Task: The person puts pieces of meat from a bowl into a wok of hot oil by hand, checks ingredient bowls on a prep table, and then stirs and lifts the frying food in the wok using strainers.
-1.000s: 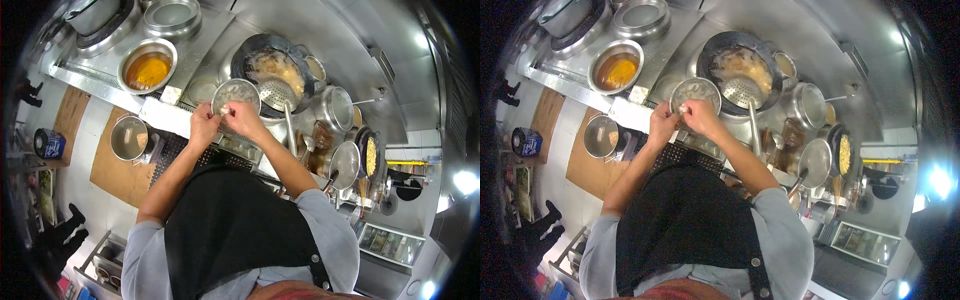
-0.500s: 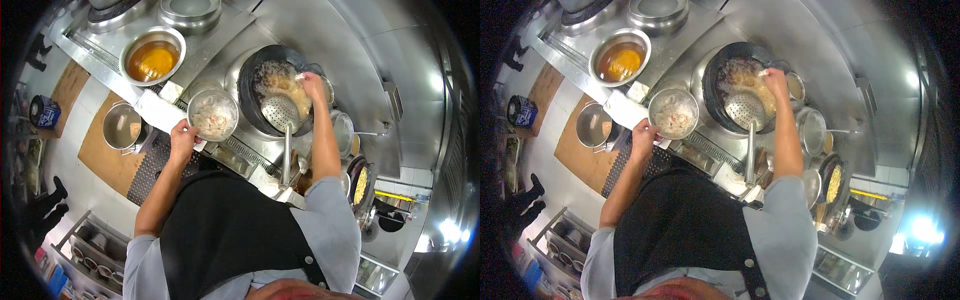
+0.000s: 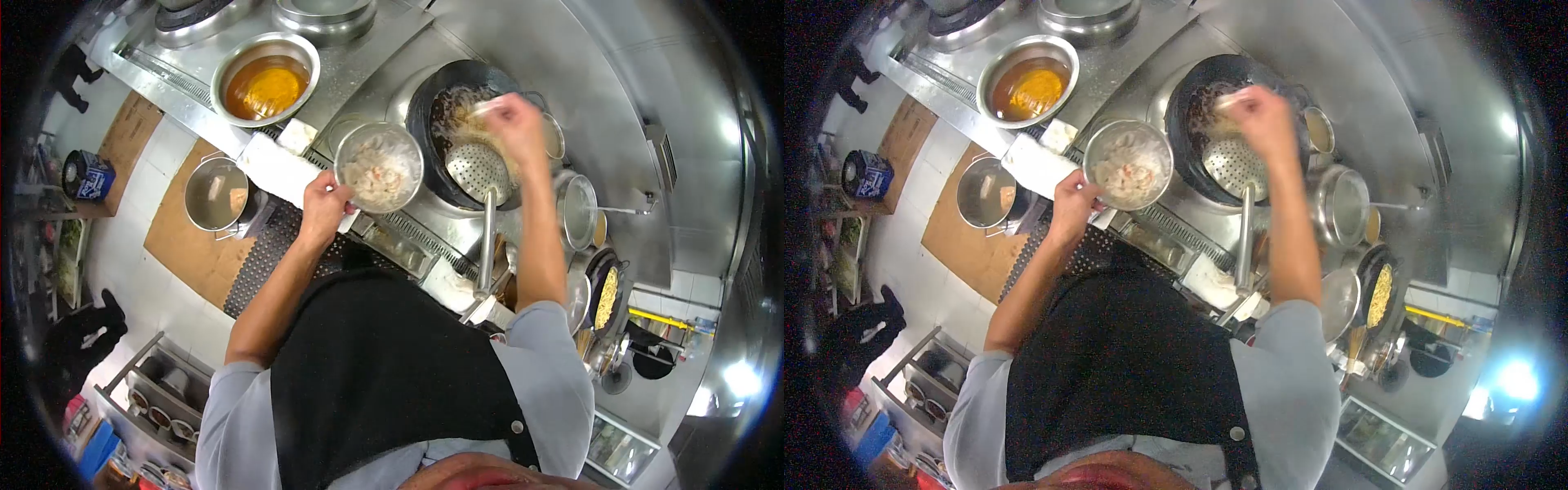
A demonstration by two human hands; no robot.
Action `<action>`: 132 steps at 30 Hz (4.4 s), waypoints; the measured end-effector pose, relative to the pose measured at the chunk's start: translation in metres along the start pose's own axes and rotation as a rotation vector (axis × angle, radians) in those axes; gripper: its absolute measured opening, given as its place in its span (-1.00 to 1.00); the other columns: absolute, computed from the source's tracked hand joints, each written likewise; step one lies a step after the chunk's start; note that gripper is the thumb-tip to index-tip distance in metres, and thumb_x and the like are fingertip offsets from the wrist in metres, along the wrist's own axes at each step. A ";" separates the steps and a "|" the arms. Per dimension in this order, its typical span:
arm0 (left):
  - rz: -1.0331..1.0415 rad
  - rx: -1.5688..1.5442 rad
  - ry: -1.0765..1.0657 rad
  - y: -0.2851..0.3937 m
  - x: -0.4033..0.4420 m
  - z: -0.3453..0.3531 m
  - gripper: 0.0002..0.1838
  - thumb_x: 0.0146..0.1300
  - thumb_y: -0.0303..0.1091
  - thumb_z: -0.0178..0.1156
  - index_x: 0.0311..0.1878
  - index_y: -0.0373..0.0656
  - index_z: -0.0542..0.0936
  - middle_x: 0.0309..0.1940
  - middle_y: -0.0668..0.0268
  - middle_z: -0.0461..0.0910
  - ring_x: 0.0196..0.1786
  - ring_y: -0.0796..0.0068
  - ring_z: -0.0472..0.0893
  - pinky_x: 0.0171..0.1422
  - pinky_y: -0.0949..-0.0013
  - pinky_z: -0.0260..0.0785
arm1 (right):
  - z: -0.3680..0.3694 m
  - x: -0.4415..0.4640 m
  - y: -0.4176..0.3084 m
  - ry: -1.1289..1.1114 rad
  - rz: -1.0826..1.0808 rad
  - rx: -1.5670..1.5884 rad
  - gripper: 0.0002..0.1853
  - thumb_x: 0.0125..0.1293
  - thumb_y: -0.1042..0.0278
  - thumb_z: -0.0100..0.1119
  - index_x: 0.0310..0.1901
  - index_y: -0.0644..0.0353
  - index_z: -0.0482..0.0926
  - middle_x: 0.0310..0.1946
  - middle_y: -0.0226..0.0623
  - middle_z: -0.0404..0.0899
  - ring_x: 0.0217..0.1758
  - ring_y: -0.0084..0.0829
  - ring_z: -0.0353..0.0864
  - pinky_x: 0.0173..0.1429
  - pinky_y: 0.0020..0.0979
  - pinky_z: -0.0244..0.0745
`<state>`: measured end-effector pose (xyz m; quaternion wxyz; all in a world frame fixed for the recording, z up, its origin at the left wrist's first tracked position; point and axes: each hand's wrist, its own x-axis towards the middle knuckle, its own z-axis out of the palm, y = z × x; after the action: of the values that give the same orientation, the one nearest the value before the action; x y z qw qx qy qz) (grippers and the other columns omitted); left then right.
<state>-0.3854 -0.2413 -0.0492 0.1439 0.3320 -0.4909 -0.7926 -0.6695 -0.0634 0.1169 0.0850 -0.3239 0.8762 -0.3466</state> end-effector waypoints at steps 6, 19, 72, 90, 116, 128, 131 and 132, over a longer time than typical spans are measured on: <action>0.302 0.136 -0.178 0.048 -0.038 0.026 -0.77 0.21 -0.66 0.22 -0.51 -0.34 0.41 0.10 0.08 0.60 -0.42 0.41 0.63 -0.48 0.42 0.52 | 0.098 -0.084 -0.054 -0.225 -0.397 -0.309 -0.77 0.18 0.42 0.29 -0.11 0.19 0.74 -0.25 -0.12 0.74 -0.12 -0.03 0.73 0.01 -0.07 0.62; 0.153 0.192 -0.171 0.026 -0.046 0.014 -0.90 0.17 -0.59 0.22 -0.27 -0.37 0.66 -0.48 0.32 0.50 -0.56 0.50 0.56 -0.47 0.40 0.47 | 0.113 -0.151 -0.031 -0.262 -0.301 -0.499 -0.80 0.15 0.46 0.16 -0.20 0.18 0.71 -0.21 0.05 0.72 -0.08 0.11 0.72 0.06 0.06 0.61; -0.035 -0.056 0.110 -0.013 0.002 -0.016 -0.90 0.20 -0.58 0.23 -0.40 -0.25 0.52 -0.52 0.26 0.58 -0.57 0.51 0.54 -0.47 0.45 0.43 | 0.060 0.041 0.110 -0.245 0.142 -0.183 -0.57 0.36 0.48 0.17 0.26 0.12 0.66 -0.03 0.05 0.76 -0.05 -0.15 0.77 0.12 -0.24 0.57; 0.486 0.336 -0.004 0.017 -0.010 0.020 -0.79 0.03 -0.64 0.22 -0.53 -0.32 0.35 -0.02 -0.17 0.65 -0.02 -0.12 0.66 -0.03 0.08 0.50 | 0.134 -0.115 -0.062 -0.328 -0.056 -0.539 -0.84 0.16 0.33 0.22 -0.33 0.25 0.67 -0.33 0.12 0.71 -0.17 0.11 0.74 -0.07 0.07 0.64; 0.466 0.386 0.202 -0.008 0.053 0.039 -0.83 0.08 -0.62 0.21 -0.48 -0.36 0.38 0.08 -0.10 0.66 -0.18 -0.06 0.68 -0.13 0.11 0.53 | 0.080 -0.033 -0.017 -0.317 -0.081 -0.303 -0.80 0.23 0.31 0.23 -0.22 0.17 0.77 -0.28 0.04 0.74 -0.16 0.05 0.77 -0.01 -0.01 0.64; 0.088 0.168 0.137 0.012 0.016 0.007 -0.81 0.24 -0.57 0.22 -0.09 -0.36 0.66 -0.52 0.32 0.49 -0.57 0.51 0.57 -0.47 0.40 0.45 | 0.069 0.049 0.108 0.060 -0.078 -0.573 -0.80 0.36 0.23 0.20 -0.23 0.14 0.74 -0.23 0.05 0.74 -0.07 0.09 0.74 0.02 0.02 0.59; 0.090 0.180 0.104 0.013 0.008 0.002 -0.84 0.24 -0.58 0.22 -0.12 -0.40 0.65 -0.36 0.25 0.55 -0.55 0.50 0.59 -0.46 0.40 0.47 | 0.050 0.033 0.048 0.191 -0.079 -0.572 -0.82 0.35 0.25 0.21 -0.23 0.11 0.75 -0.23 0.01 0.75 -0.11 0.07 0.74 0.00 0.02 0.61; 0.139 0.148 0.075 0.013 0.009 0.001 -0.86 0.25 -0.57 0.22 -0.15 -0.42 0.65 -0.24 0.20 0.58 -0.53 0.48 0.60 -0.46 0.40 0.47 | 0.047 0.019 0.028 0.229 -0.083 -0.538 -0.83 0.35 0.26 0.21 -0.22 0.10 0.75 -0.22 -0.02 0.75 -0.12 0.06 0.75 -0.02 0.00 0.62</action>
<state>-0.3937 -0.2522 -0.0407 0.1917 0.3364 -0.5643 -0.7292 -0.6809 -0.0862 0.0651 -0.1175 -0.3291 0.9265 -0.1394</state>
